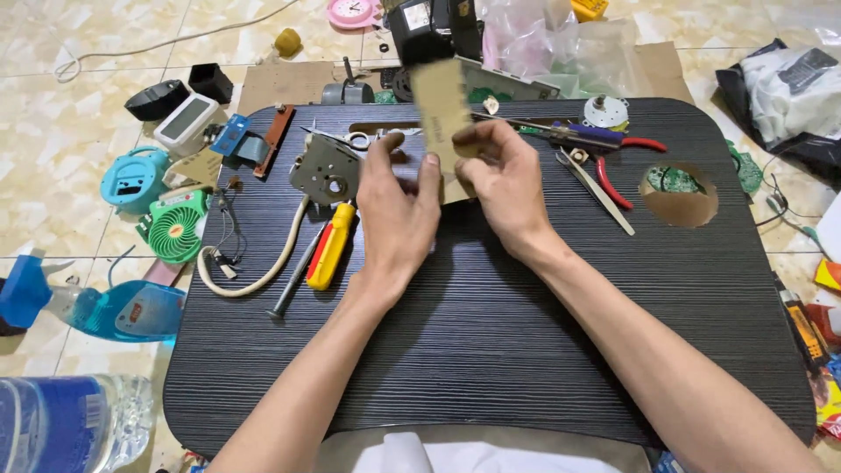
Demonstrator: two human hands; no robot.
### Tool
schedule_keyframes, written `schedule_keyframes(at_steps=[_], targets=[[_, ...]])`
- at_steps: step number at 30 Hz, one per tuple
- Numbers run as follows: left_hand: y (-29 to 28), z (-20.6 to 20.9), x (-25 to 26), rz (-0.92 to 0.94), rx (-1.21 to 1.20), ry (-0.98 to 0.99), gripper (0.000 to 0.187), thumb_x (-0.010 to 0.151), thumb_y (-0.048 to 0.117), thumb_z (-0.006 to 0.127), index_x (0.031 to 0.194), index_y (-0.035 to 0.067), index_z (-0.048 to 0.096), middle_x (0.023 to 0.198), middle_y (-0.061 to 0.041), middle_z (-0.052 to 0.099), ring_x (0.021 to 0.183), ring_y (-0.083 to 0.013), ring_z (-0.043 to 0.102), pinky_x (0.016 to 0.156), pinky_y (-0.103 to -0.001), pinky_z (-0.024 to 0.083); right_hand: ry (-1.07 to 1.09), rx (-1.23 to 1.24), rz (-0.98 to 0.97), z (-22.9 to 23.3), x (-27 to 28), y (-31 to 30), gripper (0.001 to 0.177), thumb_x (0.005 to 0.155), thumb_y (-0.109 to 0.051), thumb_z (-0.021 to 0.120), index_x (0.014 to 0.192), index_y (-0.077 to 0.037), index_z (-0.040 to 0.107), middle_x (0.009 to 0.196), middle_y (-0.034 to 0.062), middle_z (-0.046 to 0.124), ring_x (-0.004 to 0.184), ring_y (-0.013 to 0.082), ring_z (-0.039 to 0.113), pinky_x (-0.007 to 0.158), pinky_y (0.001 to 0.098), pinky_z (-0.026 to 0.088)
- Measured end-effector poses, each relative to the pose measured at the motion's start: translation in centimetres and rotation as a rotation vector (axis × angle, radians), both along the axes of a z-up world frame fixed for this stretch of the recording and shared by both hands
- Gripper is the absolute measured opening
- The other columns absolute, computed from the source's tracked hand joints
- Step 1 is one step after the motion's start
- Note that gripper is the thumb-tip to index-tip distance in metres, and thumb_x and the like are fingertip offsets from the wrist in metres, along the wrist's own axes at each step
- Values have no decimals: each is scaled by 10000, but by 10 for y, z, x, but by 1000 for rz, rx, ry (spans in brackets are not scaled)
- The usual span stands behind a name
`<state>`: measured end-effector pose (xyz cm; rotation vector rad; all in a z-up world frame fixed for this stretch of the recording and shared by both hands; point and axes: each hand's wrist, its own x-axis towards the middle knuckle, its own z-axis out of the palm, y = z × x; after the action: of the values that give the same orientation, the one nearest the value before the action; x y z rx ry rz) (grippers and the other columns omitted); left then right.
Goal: Cleaning and sanding small mechanical components using sandpaper on a portable workbench.
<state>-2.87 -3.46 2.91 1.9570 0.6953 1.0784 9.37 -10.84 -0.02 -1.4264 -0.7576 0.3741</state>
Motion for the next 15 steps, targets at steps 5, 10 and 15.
schedule_keyframes(at_steps=[5, 10, 15], targets=[[0, -1, -11, 88, -296, 118, 483, 912, 234, 632, 1329, 8, 545, 695, -116, 667, 626, -315, 707, 665, -436, 525, -74, -117, 86, 17, -12, 22, 404, 884, -102, 642, 1272, -135, 537, 945, 98, 738, 766, 195, 708, 627, 308, 560], [8, 0, -20, -4, -241, 226, 633, 863, 67, 619, 1425, -95, 376, 602, -117, 721, 430, -191, 657, 385, -344, 512, -703, -12, -130, 24, -8, 65, 151, 879, 9, 647, 1021, 57, 625, 946, 139, 671, 800, 218, 641, 750, 334, 553], [10, 13, -32, -109, -437, 329, 692, 834, 25, 575, 1445, -42, 257, 543, -96, 639, 310, -215, 525, 275, -367, 421, -952, -329, -118, 5, 0, 116, 272, 831, -267, 753, 986, -45, 774, 1209, 207, 549, 1100, 341, 482, 863, 541, 426]])
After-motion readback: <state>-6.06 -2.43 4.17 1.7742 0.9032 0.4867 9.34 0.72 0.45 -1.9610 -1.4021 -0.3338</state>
